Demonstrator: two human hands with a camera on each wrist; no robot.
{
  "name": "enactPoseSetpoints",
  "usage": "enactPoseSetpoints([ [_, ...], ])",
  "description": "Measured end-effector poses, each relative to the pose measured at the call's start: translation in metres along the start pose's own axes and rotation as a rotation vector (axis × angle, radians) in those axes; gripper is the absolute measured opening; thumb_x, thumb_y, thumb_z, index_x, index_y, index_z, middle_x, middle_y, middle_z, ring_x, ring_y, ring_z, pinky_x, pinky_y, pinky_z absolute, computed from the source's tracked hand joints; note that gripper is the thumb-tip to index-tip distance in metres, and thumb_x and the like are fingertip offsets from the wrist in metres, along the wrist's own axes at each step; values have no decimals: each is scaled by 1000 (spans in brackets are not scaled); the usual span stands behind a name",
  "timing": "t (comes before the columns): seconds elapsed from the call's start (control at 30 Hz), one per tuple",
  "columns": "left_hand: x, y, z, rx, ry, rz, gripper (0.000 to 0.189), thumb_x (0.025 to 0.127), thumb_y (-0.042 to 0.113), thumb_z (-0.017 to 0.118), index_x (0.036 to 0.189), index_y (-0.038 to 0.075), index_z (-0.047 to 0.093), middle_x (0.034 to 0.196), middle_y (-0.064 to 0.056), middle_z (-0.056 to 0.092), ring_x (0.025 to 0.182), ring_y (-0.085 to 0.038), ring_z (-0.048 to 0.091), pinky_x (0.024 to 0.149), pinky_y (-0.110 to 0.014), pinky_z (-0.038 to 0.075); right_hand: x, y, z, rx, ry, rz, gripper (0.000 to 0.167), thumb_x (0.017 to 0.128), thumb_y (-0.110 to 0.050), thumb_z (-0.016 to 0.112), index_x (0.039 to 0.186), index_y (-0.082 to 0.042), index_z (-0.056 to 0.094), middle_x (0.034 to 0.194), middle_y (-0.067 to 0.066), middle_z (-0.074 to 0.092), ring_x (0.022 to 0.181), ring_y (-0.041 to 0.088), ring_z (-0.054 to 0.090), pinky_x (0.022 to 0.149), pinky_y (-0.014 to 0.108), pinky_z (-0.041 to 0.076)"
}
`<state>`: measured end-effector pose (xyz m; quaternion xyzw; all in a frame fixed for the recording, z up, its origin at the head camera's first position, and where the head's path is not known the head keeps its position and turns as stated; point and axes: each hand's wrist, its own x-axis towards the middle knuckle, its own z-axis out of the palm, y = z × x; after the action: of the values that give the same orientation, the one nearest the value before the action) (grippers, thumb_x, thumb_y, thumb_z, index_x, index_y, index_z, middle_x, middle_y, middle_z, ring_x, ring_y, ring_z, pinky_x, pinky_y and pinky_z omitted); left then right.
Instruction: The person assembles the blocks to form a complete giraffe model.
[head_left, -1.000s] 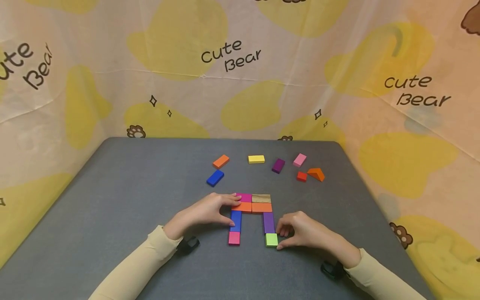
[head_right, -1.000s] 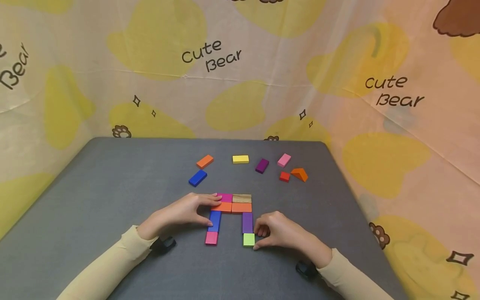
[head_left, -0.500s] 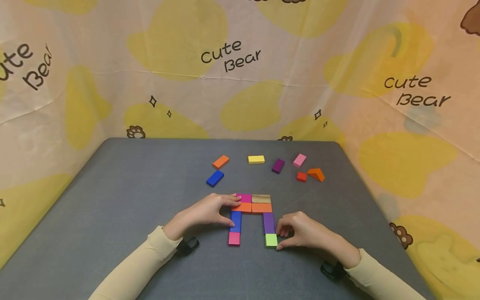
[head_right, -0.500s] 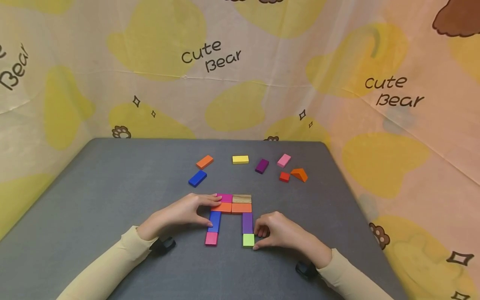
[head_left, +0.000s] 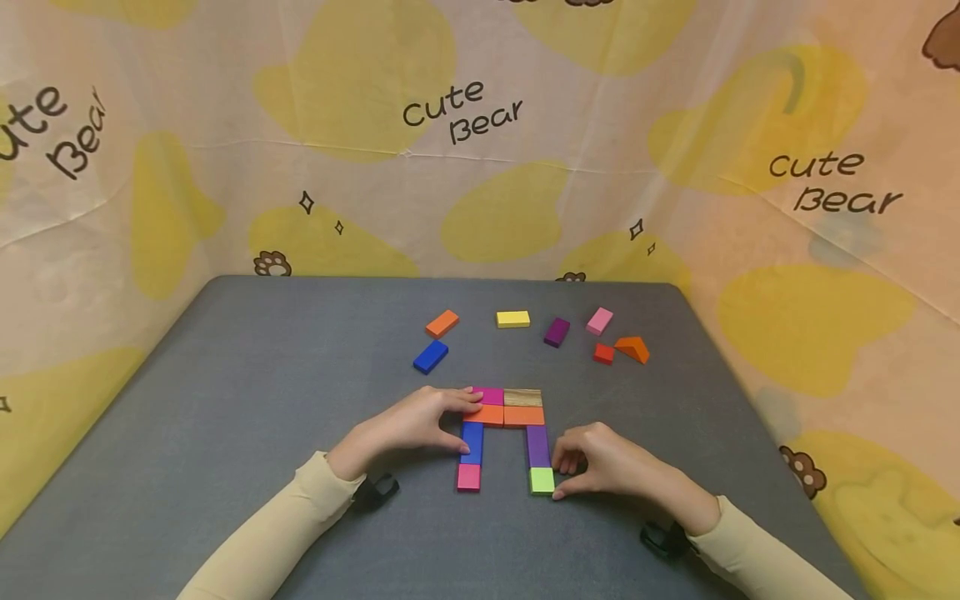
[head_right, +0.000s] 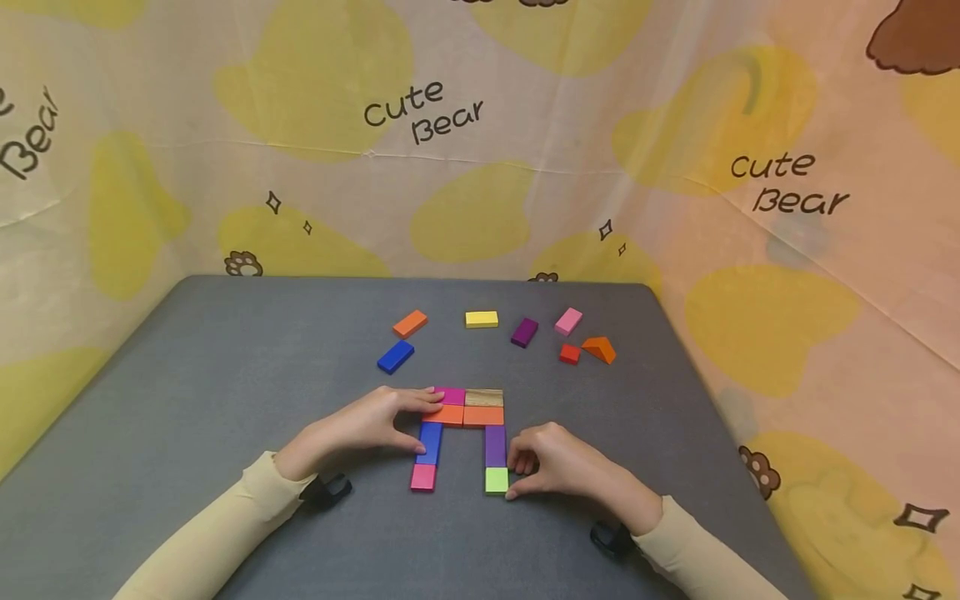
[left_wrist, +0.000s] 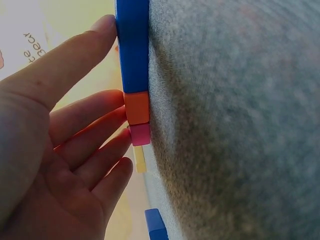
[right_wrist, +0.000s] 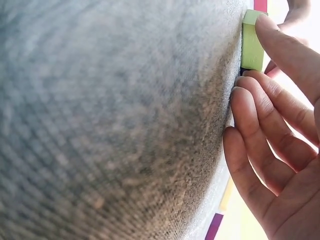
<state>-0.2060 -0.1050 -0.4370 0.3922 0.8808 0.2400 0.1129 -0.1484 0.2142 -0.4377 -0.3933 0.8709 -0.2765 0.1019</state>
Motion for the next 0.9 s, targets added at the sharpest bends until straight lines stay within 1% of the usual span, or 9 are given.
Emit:
enactPoseSetpoints([
  [0.37, 1, -2, 1, -2, -4, -3, 63, 76, 43, 77, 131, 19, 59, 143, 5, 49, 136, -16, 41, 109, -41, 37, 1, 2, 0, 10, -4, 7, 30, 71, -44, 80, 84, -21, 65, 77, -11, 63, 68, -2, 58, 63, 16, 51],
  [0.57, 1, -3, 1, -3, 4, -1, 63, 75, 43, 78, 130, 19, 60, 143, 4, 49, 136, -16, 41, 109, -41, 37, 1, 3, 0, 3, 0, -4, 30, 71, -46, 79, 83, -22, 65, 76, -12, 62, 68, -2, 58, 62, 15, 51],
  [0.9, 1, -3, 1, -7, 4, 4, 64, 75, 43, 78, 130, 18, 60, 142, 4, 49, 136, -17, 41, 109, -41, 37, 2, 4, 1, 11, -7, 3, 31, 71, -46, 79, 84, -21, 65, 77, -12, 62, 68, -1, 58, 62, 15, 51],
])
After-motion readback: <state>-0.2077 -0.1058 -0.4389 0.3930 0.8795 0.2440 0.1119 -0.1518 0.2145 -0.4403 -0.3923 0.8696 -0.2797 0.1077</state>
